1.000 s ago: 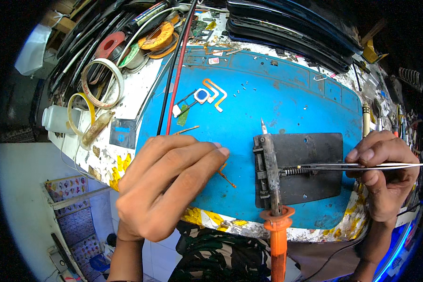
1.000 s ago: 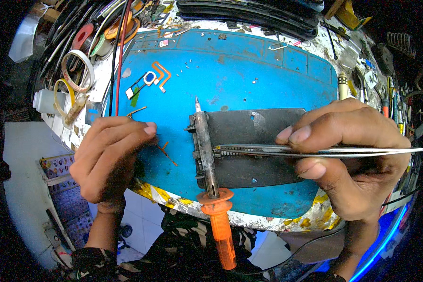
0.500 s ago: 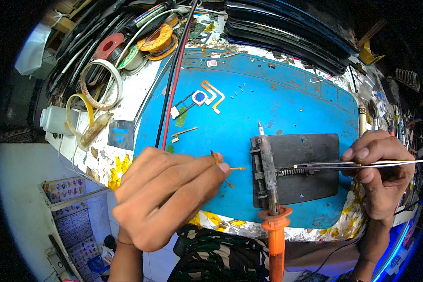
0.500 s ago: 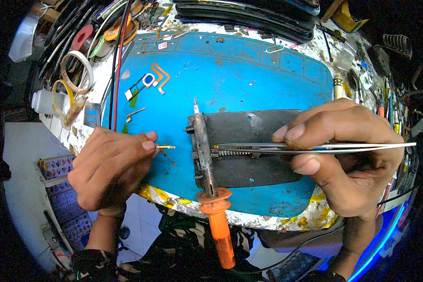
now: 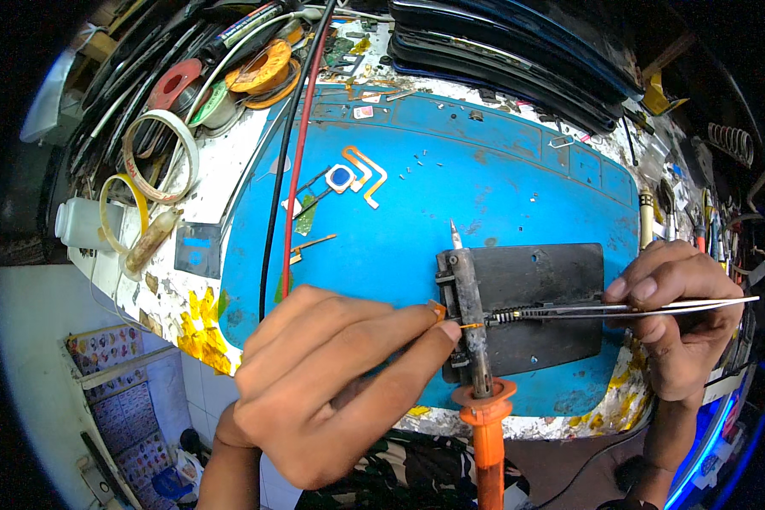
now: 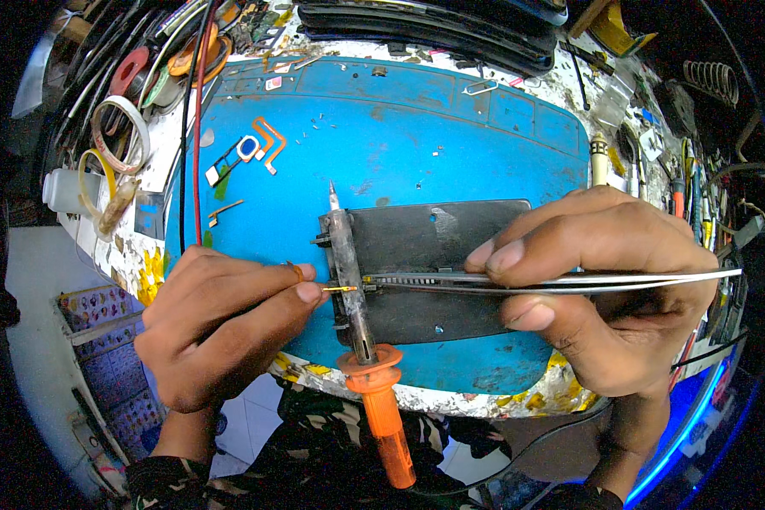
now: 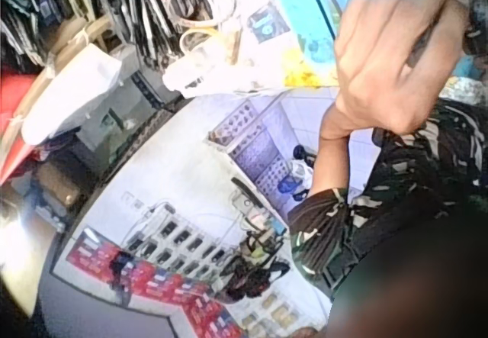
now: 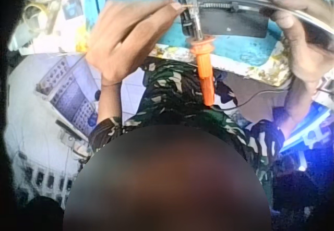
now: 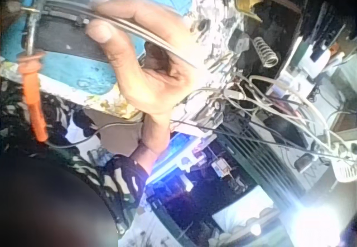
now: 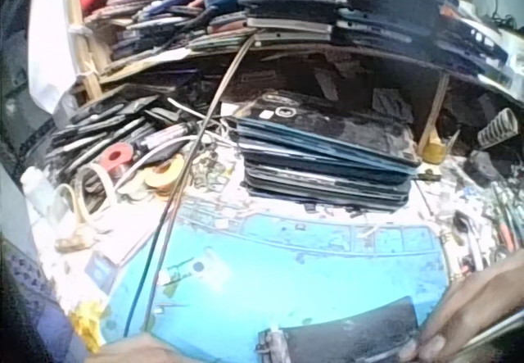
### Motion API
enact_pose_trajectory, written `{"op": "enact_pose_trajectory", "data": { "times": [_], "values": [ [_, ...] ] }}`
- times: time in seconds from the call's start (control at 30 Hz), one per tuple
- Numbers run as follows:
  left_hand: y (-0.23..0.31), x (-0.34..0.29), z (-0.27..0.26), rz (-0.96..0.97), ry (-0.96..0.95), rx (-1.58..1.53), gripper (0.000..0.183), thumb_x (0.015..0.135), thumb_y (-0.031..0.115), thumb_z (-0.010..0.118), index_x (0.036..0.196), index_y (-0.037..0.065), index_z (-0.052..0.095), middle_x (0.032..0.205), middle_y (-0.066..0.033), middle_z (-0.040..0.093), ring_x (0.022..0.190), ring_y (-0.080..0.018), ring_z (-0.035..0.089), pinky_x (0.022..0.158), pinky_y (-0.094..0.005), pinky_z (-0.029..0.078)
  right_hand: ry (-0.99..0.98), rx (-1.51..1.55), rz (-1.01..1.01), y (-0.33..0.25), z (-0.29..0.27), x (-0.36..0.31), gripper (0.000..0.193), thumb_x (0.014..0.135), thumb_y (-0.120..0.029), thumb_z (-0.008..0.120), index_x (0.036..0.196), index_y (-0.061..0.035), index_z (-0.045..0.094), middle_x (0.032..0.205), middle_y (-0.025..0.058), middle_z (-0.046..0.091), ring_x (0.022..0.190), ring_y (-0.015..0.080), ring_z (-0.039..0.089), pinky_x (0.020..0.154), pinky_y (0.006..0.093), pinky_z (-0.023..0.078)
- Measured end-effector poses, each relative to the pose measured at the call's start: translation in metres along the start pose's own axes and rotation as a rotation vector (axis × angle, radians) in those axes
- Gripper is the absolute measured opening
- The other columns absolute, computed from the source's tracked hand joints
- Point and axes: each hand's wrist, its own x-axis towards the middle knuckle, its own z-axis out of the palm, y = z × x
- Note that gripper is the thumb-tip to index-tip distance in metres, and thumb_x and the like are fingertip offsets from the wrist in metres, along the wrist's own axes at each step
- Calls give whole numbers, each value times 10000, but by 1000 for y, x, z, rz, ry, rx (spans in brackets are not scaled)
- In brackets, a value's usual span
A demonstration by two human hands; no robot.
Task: The person uses a soldering iron and tweezers to solder small electronic components on a flexible ribbon cable. They repeatedly heat the joint and apply solder, then inspect the result before continuing.
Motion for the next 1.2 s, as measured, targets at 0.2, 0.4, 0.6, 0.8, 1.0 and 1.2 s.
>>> {"op": "enact_pose_trajectory", "data": {
  "times": [0.2,0.4,0.6,0.8,1.0,1.2],
  "values": [
    [-2,-3,2,5,-6,15,230,679,25,772,904,34,725,823,-88,700,683,-198,654,580,-285,468,56,16,79,-3,5,-2,295,810,-275,771,846,-36,602,746,94,604,694,177,634,615,277,494],
    [3,-2,-2,-35,-50,48,236,677,38,755,911,36,729,846,-87,694,705,-203,650,597,-286,471,48,-8,98,0,6,0,314,778,-301,799,806,-57,603,721,66,615,652,180,639,603,263,485],
    [7,1,0,-73,-51,71,242,676,50,738,918,61,736,829,-65,680,694,-194,619,602,-292,474,-61,-140,-16,4,5,4,328,765,-315,810,802,-62,605,712,62,617,629,176,639,550,263,469],
    [14,0,-1,-153,-75,77,257,671,56,730,924,98,743,849,-39,667,736,-186,610,621,-301,485,-116,-190,-72,5,6,7,321,770,-320,806,791,-67,610,695,71,630,601,166,633,541,258,472],
    [15,1,-4,-177,-123,76,284,671,56,715,950,104,739,871,-35,662,758,-190,612,644,-304,493,-96,-208,-56,5,10,6,326,759,-331,811,779,-74,611,683,66,636,590,158,632,542,253,473],
    [15,1,-5,-202,-151,67,282,680,63,707,956,109,740,885,-32,657,781,-193,614,670,-309,498,-111,-216,-73,7,11,6,320,761,-325,807,776,-71,612,690,70,638,600,163,637,549,256,475]
  ]
}}
